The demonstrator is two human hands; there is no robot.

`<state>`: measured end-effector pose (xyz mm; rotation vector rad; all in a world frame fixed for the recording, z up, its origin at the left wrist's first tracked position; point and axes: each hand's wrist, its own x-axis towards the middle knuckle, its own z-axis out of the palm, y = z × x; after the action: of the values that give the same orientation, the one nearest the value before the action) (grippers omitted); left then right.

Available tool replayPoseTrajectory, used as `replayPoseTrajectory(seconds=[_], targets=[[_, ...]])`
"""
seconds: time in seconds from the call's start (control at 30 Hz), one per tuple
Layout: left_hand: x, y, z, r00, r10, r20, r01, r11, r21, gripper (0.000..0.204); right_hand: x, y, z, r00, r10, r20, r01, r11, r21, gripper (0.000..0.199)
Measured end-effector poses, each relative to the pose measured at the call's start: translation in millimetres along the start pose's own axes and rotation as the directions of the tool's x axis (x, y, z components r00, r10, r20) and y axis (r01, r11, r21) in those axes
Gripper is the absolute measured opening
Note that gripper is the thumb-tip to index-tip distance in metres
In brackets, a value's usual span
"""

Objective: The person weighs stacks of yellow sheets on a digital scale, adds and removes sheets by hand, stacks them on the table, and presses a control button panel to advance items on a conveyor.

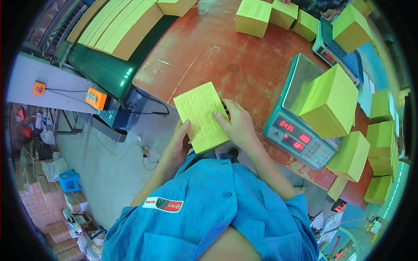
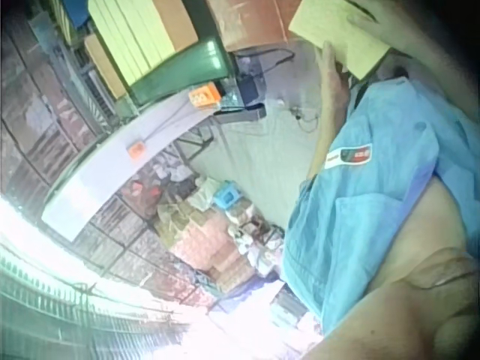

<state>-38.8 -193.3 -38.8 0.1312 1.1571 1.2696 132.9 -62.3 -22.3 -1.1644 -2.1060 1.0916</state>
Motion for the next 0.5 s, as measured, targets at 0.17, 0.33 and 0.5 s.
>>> replayPoseTrajectory(seconds=[0.17,0.33,0.5], targets=[[12,-19,0,0.990,0.128,0.056,-0.127,0.992,-0.023,0.056,-12,16,13,0.999,-0.025,-0.047,0.028,0.998,0.057,0.047],[0,-23,-11,0.979,0.199,0.038,-0.195,0.977,-0.083,0.055,-35,22,-4,0.999,-0.001,0.054,-0.019,0.931,0.364,0.048],[-28,31,49,0.901,0.283,0.330,-0.308,0.951,0.026,0.062,-85,19,-60,0.982,0.184,-0.040,-0.157,0.916,0.369,0.053]])
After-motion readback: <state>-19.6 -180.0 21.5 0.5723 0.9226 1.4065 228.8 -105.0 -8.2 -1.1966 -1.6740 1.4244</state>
